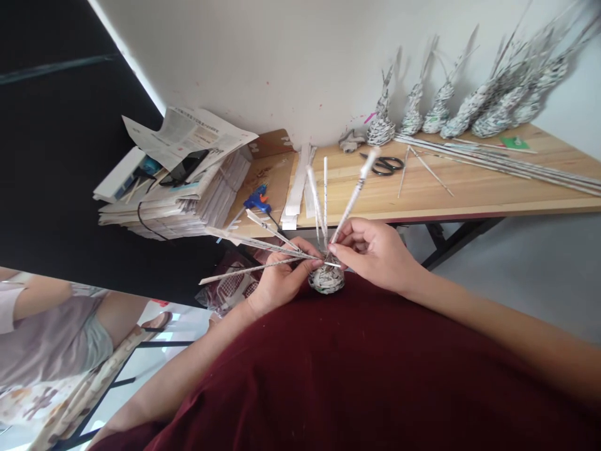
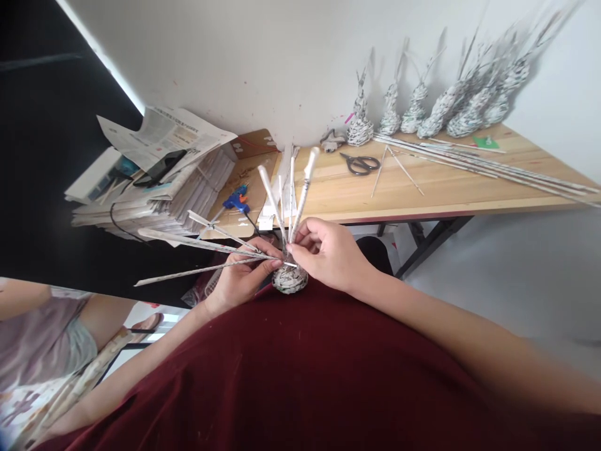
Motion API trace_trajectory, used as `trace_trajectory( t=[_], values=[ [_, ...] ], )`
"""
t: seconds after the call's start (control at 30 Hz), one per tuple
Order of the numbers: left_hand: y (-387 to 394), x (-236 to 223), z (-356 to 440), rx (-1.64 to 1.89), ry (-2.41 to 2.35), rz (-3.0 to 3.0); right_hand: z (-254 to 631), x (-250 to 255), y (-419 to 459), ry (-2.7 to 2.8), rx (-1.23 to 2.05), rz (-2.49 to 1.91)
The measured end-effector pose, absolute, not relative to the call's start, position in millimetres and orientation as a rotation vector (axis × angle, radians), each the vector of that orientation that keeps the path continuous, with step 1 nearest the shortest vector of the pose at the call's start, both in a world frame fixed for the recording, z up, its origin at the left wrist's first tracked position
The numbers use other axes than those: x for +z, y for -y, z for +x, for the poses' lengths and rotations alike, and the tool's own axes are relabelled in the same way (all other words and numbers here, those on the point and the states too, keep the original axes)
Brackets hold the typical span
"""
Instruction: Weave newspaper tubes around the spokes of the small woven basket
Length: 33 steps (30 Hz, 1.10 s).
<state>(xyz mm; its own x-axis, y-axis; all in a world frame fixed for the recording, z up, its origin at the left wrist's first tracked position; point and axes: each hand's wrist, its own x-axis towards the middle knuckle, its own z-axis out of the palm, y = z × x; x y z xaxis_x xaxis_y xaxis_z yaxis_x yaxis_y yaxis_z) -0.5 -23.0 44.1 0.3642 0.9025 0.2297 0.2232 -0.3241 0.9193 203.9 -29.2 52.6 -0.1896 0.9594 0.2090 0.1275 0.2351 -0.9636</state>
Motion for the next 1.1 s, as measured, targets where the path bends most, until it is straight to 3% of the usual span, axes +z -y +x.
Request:
trace_trajectory(
  t=[0.23, 0.67, 0.8, 0.97, 1.1],
  values=[
    [24, 43, -2, 0.978, -0.922, 1.748, 209, 50, 29, 1.666, 1.261, -1.032],
    [31, 47, 1, 0.904, -1.066, 1.722, 221, 48, 36, 1.756, 1.212, -1.042],
    [33, 50, 4, 0.908, -1.1, 1.665, 225, 45, 38, 1.873, 0.995, -0.992],
    [33, 56, 9, 0.916, -1.171, 1.712, 228, 42, 37, 2.038, 0.455, -0.736],
    [33, 57, 10, 0.908, -1.167, 1.716, 228, 39, 32, 2.128, 0.348, -0.702]
  ],
)
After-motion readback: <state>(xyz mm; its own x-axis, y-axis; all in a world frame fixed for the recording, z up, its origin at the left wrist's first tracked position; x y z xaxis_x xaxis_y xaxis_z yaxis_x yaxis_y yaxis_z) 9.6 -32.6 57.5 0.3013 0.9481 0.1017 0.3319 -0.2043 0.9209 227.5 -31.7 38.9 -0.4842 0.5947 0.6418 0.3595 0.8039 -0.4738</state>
